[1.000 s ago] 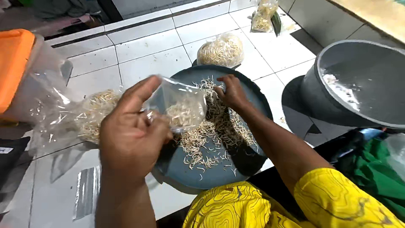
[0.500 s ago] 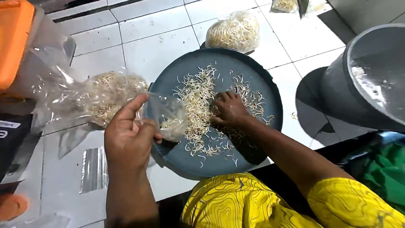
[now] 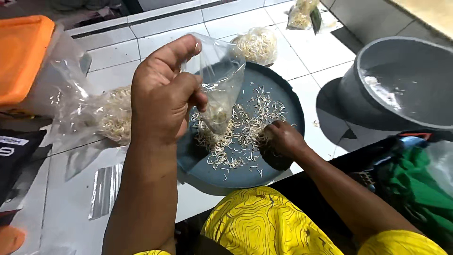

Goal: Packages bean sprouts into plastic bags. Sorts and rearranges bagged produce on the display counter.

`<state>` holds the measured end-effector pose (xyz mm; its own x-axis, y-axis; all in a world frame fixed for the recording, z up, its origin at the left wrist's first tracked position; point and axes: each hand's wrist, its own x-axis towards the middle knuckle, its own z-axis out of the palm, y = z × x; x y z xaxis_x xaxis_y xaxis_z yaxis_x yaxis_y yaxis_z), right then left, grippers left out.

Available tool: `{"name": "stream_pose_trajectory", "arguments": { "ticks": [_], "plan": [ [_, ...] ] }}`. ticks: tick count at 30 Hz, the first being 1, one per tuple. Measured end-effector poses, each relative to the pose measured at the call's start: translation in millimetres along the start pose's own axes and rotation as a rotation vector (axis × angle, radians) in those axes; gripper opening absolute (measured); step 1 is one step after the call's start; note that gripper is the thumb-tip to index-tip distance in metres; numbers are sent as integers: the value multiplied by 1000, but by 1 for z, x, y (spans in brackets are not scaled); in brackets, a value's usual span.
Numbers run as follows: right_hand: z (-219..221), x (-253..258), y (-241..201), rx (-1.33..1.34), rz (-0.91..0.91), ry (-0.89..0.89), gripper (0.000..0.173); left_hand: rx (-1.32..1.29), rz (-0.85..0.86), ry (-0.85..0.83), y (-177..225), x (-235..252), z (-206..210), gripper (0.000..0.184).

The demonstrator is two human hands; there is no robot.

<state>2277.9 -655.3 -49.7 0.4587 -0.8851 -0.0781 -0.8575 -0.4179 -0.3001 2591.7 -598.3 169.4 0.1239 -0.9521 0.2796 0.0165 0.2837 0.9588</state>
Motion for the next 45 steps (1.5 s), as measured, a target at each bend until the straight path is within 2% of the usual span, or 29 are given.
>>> {"name": "stream_pose_trajectory", "arguments": {
  "ticks": [4, 6, 10, 13, 16, 18, 22, 24, 28, 31, 34, 37, 39, 41, 43, 45],
  "plan": [
    [-23, -9, 16, 225, 67, 118, 42, 88, 45, -72, -14, 9, 21, 54],
    [-37, -9, 28, 531, 145, 174, 40, 212, 34, -91, -35, 10, 35, 57],
    [-79, -13, 25, 1384, 213, 182, 42, 674, 42, -212, -99, 5, 65, 66],
    [-100, -9, 4, 1589, 148, 129, 43, 775, 56, -314, -140, -4, 95, 65],
    [-98, 9, -24, 1567, 168, 87, 41, 772, 72, -347, -156, -9, 116, 63],
    [-92, 22, -35, 1408, 178, 64, 49, 762, 38, -327, -151, -6, 120, 65],
    [-114, 25, -65, 633, 27, 2, 68, 724, -47, -279, -139, 9, 107, 61],
    [-132, 21, -81, 399, -49, 45, 72, 639, -86, -252, -129, 18, 97, 63],
    [-143, 32, -83, 147, -282, 303, 45, 344, -223, -183, -93, 32, 78, 59],
    [-149, 46, -84, -31, -335, 305, 14, 292, -215, -153, -57, 37, 63, 56],
    [-161, 56, -95, 16, -384, 332, 14, 465, -162, -201, -36, 38, 44, 48],
    [-172, 60, -106, 141, -450, 420, 20, 600, -209, -219, -21, 38, 32, 47],
    [-172, 60, -104, 336, -493, 476, 27, 522, -203, -148, -13, 35, 30, 50],
    [-169, 57, -96, 595, -484, 485, 26, 407, -173, -100, -4, 29, 26, 48],
    [-161, 51, -80, 751, -385, 425, 27, 306, -127, -67, -1, 22, 21, 46],
    [-140, 46, -57, 725, -242, 281, 25, 234, -92, -44, 1, 14, 16, 46]
  ]
}}
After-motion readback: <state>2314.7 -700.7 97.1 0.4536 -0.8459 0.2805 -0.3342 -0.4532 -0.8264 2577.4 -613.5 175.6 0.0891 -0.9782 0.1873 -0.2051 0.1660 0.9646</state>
